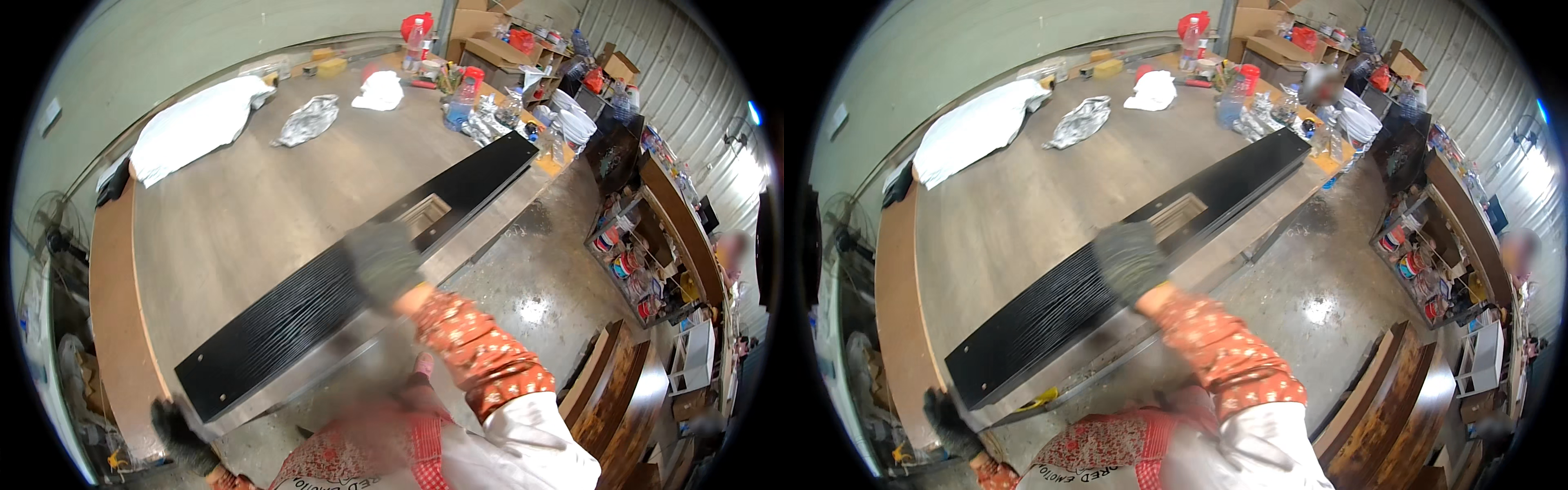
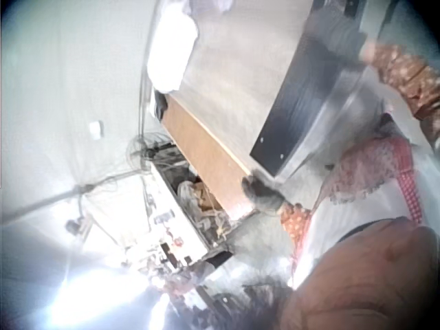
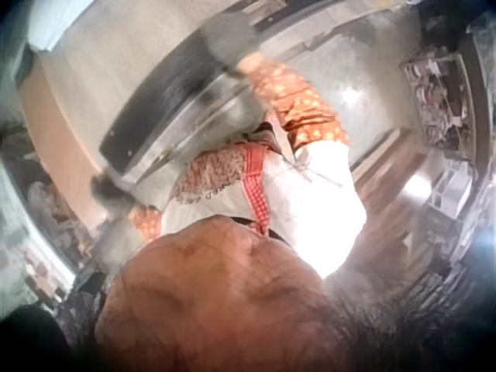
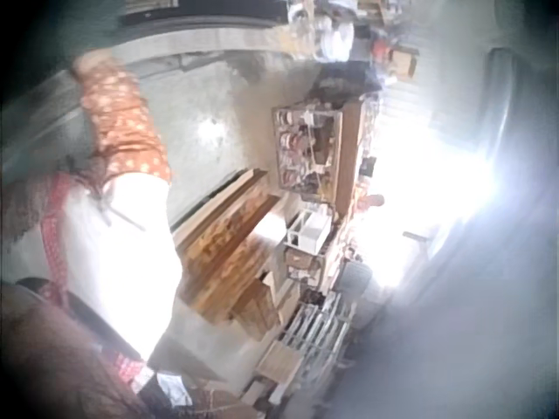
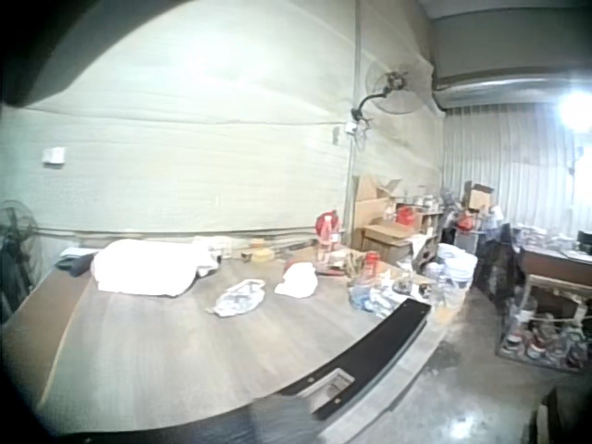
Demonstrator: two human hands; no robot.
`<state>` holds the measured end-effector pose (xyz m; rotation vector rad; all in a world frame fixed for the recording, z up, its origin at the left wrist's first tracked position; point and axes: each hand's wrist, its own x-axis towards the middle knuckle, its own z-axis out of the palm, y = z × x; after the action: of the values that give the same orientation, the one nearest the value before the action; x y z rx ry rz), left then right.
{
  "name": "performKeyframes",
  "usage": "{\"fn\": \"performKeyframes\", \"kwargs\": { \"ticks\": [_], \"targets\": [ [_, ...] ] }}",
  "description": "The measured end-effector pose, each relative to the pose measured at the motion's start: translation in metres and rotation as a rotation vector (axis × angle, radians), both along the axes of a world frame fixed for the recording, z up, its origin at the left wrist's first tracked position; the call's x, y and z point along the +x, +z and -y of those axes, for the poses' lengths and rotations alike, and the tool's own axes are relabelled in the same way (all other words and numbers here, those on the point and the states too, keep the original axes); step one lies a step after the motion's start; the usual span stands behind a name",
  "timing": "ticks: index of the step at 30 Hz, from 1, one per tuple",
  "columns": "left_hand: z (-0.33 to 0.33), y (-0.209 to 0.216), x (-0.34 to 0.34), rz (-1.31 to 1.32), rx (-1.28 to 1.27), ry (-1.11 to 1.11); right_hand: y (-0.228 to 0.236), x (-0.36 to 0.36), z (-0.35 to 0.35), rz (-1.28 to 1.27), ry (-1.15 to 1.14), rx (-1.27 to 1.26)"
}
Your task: The person cleans a long black vent cover on a workbench. They wipe the surface with a white cloth, then use a yellow sponge to scrub the vent, repeatedly dipping the sponge into a small container of liquid. The person continues wiping and scrubbing the vent cover throughout the clip.
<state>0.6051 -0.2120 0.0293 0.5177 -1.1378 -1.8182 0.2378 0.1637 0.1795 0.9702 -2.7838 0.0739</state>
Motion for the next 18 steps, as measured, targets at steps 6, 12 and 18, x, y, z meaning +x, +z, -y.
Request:
{"fn": "performKeyframes", "kwargs": {
  "ticks": [6, 12, 18],
  "targets": [
    [-0.098, 0.076, -0.077, 0.349, -0.759, 0.493, -0.023, -0.101, -0.151, -0.28, -0.173, -0.251],
    [-0.303, 0.133, -0.274, 0.388, -1.123, -0.154, -0.023, -0.127, -0.141, -0.093, 0.125, -0.127],
    [-0.337, 0.135, -0.321, 0.726, -1.594, -0.252, -0.03, -0.253, -0.292, -0.155, -0.234, -0.266]
  ]
}}
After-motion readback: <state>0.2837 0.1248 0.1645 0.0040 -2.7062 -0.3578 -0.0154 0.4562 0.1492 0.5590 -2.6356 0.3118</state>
